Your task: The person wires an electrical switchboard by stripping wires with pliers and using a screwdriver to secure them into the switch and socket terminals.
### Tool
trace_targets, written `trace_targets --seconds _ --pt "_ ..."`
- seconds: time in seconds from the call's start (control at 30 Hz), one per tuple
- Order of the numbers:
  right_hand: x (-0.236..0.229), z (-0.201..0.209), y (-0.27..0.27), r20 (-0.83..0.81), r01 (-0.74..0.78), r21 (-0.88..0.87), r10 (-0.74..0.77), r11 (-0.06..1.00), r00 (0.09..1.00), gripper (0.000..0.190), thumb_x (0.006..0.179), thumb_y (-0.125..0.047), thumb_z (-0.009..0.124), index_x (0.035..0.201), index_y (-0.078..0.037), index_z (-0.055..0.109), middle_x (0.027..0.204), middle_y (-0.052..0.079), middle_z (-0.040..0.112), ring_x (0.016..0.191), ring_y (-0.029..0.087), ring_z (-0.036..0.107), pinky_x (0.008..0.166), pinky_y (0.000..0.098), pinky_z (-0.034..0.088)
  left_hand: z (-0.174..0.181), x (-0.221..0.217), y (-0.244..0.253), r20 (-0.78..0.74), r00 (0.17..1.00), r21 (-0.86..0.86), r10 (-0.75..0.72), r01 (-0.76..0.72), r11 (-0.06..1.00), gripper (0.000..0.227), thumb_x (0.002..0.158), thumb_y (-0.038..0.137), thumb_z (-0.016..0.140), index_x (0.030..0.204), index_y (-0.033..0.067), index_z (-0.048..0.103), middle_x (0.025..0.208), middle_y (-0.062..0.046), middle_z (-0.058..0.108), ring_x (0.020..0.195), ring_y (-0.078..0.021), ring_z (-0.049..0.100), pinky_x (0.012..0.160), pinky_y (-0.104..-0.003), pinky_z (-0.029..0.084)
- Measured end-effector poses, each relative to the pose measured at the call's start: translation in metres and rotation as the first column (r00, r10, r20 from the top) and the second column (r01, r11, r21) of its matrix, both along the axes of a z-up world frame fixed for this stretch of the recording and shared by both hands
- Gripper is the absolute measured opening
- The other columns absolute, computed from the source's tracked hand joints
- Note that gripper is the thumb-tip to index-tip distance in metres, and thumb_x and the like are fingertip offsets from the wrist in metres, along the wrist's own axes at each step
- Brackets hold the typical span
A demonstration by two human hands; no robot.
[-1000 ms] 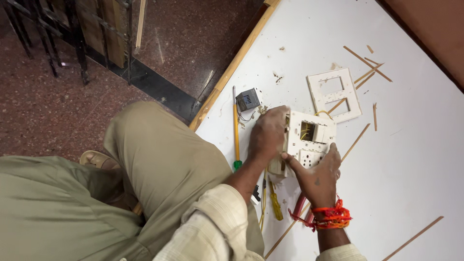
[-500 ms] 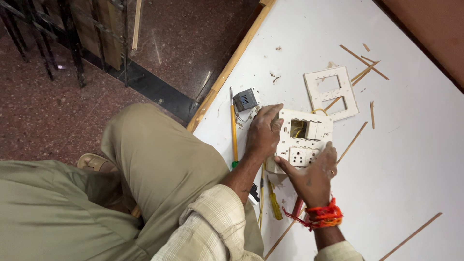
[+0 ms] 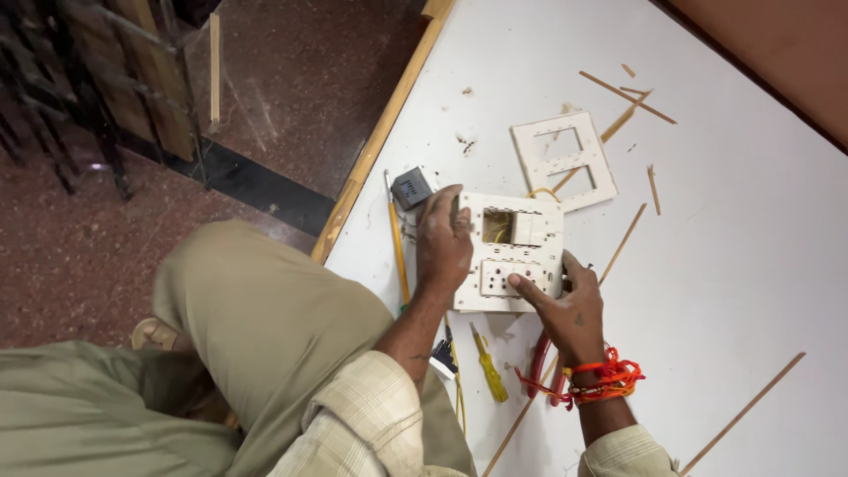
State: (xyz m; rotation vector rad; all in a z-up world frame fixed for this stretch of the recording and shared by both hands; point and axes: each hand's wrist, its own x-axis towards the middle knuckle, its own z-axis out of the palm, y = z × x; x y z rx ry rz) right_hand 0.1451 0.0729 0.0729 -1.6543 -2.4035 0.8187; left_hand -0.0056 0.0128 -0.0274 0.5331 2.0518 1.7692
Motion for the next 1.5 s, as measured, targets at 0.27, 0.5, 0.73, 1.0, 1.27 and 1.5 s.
trace_targets --seconds 0.27,0.5,0.73,1.0,1.27,1.5 --pt "0.031 -0.014 0.022 -0.549 -0.020 -0.334 -0.177 0.942 0.817 0.044 0.095 -0.021 0.071 0.128 0.007 0.066 0.112 0.015 0.072 0.096 0.017 0.065 0.086 0.0305 0.053 0.000 0.000 0.000 -0.005 0.993 -0.039 0.121 -0.121 0.992 0.034 0.103 0.029 0.059 0.125 0.0032 0.060 0.118 -0.018 0.066 0.113 -0.0312 0.057 0.096 -0.045 0.047" --pt "0.036 -0.022 0.023 -0.715 -0.267 -0.674 -0.519 0.689 0.468 0.032 0.106 -0.013 0.056 0.128 0.008 0.061 0.113 0.015 0.073 0.101 0.021 0.071 0.090 0.0359 0.058 0.023 -0.001 -0.005 0.115 0.970 0.014 0.213 -0.216 0.976 0.034 0.104 0.037 0.056 0.114 0.0048 0.058 0.082 -0.006 0.067 0.067 -0.0153 0.065 0.057 -0.033 0.052" --pt "0.004 0.020 0.000 -0.742 -0.491 -0.670 -0.500 0.557 0.446 0.050 0.098 -0.024 0.060 0.133 0.011 0.057 0.123 0.019 0.069 0.114 0.023 0.067 0.100 0.0361 0.054 0.034 -0.010 -0.008 0.236 0.957 0.027 0.169 -0.180 0.983 0.031 0.103 0.035 0.058 0.110 0.0056 0.063 0.077 -0.004 0.066 0.065 -0.0140 0.060 0.054 -0.029 0.048" --pt "-0.035 0.060 -0.023 -0.895 -0.583 -0.410 -0.185 0.702 0.407 0.061 0.093 0.004 0.072 0.150 0.008 0.051 0.129 0.014 0.064 0.112 0.018 0.063 0.100 0.0331 0.053 0.059 -0.014 -0.017 0.566 0.813 0.050 -0.138 0.134 0.990 0.054 0.100 0.056 0.041 0.129 0.0147 0.060 0.104 -0.007 0.070 0.091 -0.0135 0.068 0.074 -0.027 0.055" --pt "-0.071 0.070 -0.054 -0.765 -0.358 -0.193 0.088 0.914 0.638 0.038 0.094 0.007 0.068 0.131 0.010 0.063 0.110 0.012 0.075 0.095 0.013 0.071 0.083 0.0276 0.059 0.018 0.000 -0.009 0.589 0.724 0.374 -0.360 0.152 0.915 0.052 0.100 0.051 0.044 0.131 0.0115 0.059 0.106 -0.008 0.069 0.093 -0.0143 0.068 0.075 -0.028 0.056" --pt "-0.074 0.065 -0.050 -0.762 -0.188 -0.220 -0.048 0.957 0.646 0.031 0.096 0.001 0.067 0.125 0.008 0.065 0.100 0.012 0.074 0.085 0.013 0.070 0.076 0.0265 0.061 0.006 -0.001 -0.016 0.615 0.627 0.536 -0.478 0.112 0.837 0.050 0.100 0.045 0.047 0.132 0.0083 0.059 0.109 -0.010 0.069 0.095 -0.0152 0.068 0.077 -0.028 0.056"
